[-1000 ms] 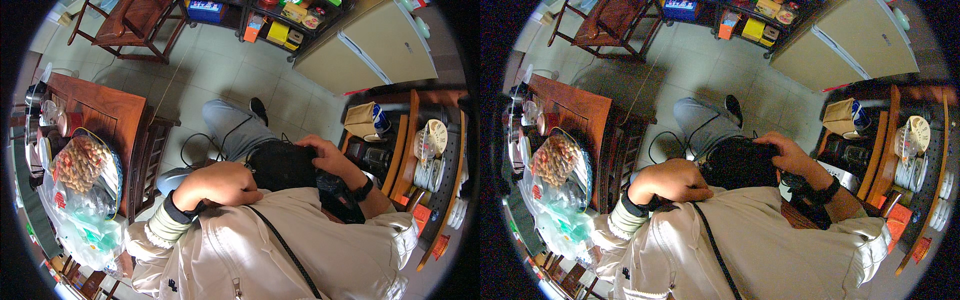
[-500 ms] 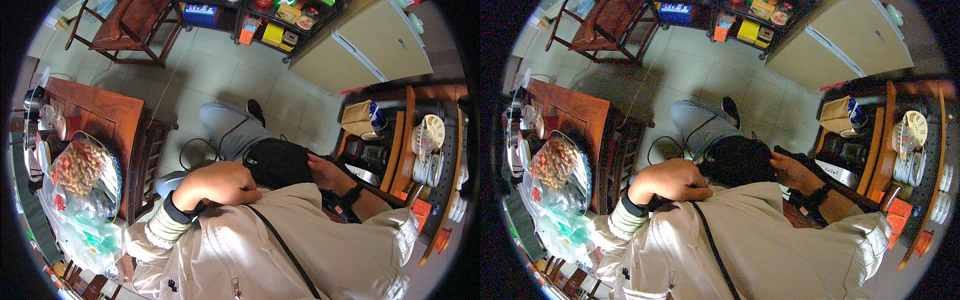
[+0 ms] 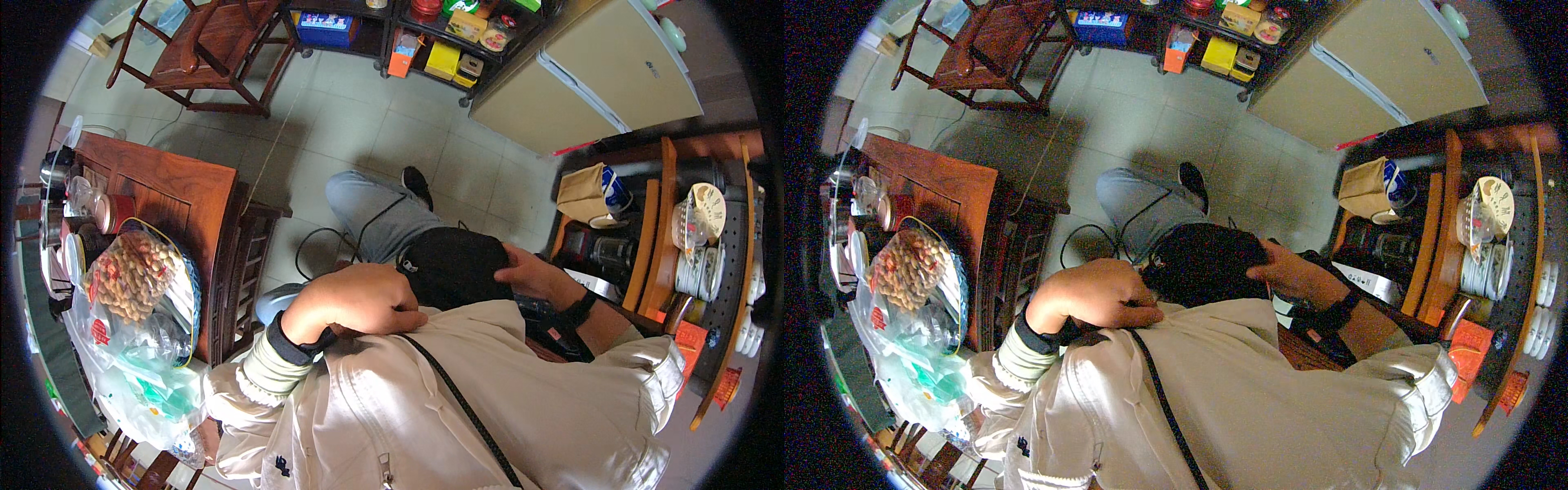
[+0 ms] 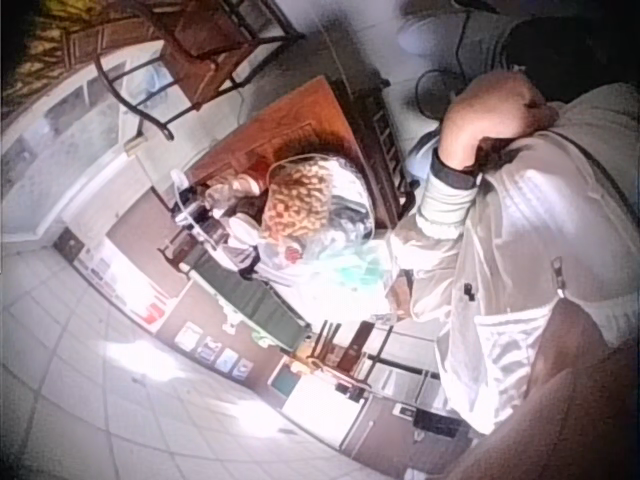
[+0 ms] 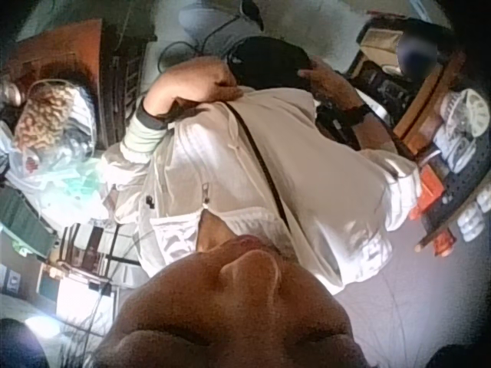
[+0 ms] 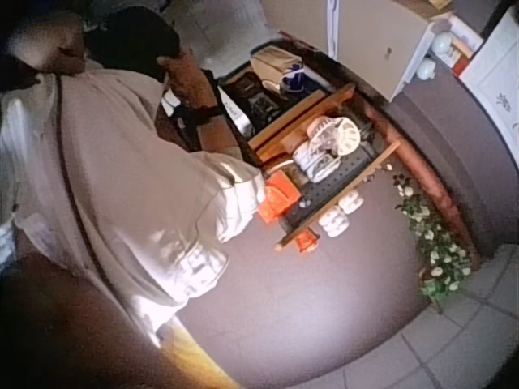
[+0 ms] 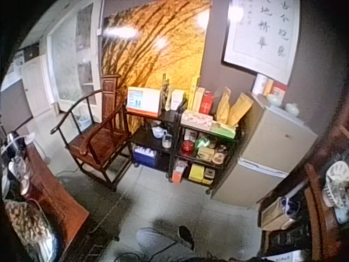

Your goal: The person wipes a small brown teapot with a cloth, then rinses the cloth in a blue bowl of water and wrings it out. They continue wiping the teapot and other small items on the table, then place the cloth in a black pouch.

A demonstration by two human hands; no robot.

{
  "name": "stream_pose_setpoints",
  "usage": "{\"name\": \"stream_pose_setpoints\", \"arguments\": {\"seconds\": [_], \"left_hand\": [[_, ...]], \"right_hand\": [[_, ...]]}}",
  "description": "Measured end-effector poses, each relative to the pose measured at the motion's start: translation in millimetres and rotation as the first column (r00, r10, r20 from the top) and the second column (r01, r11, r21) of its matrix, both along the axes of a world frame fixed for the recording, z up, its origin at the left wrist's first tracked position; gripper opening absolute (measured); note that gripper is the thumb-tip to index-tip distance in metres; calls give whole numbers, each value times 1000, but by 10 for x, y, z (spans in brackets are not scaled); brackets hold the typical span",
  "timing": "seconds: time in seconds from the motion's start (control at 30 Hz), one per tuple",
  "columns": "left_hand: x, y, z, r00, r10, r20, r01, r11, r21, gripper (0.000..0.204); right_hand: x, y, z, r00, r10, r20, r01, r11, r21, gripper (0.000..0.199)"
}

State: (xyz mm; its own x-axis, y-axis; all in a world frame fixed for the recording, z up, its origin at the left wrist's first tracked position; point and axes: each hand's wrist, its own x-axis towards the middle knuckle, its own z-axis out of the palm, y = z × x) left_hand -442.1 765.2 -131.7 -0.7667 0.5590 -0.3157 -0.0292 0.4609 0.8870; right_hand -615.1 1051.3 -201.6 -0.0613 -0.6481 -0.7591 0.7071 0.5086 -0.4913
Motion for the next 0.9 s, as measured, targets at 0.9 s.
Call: {"name": "stream_pose_setpoints", "arguments": {"seconds": [0.9], "left_hand": [[29,-36,53,1000,1,26,1,998,-70,35]], "right_hand": [[139,-14,-130,976,-204,76,217,947,-239,64]]}}
